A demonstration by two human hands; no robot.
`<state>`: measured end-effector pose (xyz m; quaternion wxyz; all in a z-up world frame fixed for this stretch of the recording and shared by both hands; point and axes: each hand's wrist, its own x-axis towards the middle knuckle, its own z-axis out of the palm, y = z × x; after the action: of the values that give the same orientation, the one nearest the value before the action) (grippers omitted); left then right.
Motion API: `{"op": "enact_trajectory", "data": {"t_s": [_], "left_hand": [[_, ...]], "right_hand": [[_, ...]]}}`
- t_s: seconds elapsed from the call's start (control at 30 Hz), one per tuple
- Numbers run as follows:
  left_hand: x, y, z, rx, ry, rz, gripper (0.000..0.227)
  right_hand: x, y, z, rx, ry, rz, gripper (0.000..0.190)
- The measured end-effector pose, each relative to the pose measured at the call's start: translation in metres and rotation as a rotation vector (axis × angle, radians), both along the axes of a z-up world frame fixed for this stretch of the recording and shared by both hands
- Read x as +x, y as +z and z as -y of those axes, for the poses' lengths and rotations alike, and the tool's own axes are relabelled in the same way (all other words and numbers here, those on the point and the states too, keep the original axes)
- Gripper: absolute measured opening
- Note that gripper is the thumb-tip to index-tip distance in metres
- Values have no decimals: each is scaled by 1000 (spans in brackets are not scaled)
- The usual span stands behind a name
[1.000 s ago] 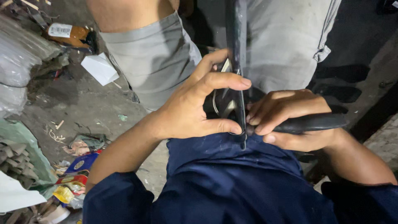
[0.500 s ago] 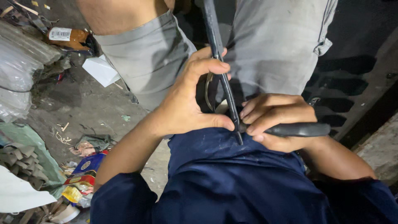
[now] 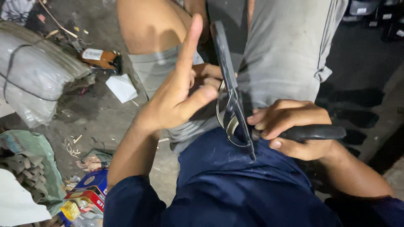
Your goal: The person assembles black sandals by attaching straps to the sole using a hammer and a metal tool. They repeatedly position the strap, strike it with the hammer, and adjust the fit.
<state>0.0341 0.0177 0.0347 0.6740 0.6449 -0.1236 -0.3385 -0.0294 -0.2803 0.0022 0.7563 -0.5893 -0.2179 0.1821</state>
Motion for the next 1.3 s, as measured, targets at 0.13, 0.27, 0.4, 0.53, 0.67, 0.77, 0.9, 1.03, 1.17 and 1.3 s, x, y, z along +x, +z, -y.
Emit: {"op": "enact_trajectory", "data": {"t_s": [0.13,0.27,0.4,0.53,0.67,0.77,0.9,1.03,1.17,1.3], "left_hand": [[9,4,2,75,-43,27,112],[15,4,7,48,-36,495,97],[15,5,19,-32,-11,466,86],[18,9,21,58,-38,580,85],[18,12,24,-61,-10,396,70],[15,15,24,18,-40,478,69],[14,18,26,36,-64,487,68],[19,20,30,35,-87,499,67],[22,23,30,62,-132,475,67],[27,23,30,-9,-140,337,62]], "right_hand": [[0,1,-5,36,7,17,14],[3,-1,-7,34,-41,35,15],[10,5,-7,47,-97,25,15],[21,14,-4,20,-83,57,15],[27,17,1,18,-66,61,15],[27,17,0,32,-84,27,14],[27,22,-2,12,-79,11,13],[32,38,9,-108,-28,-22,15],[38,40,14,-127,10,66,14],[35,28,11,-83,-83,147,14]]}}
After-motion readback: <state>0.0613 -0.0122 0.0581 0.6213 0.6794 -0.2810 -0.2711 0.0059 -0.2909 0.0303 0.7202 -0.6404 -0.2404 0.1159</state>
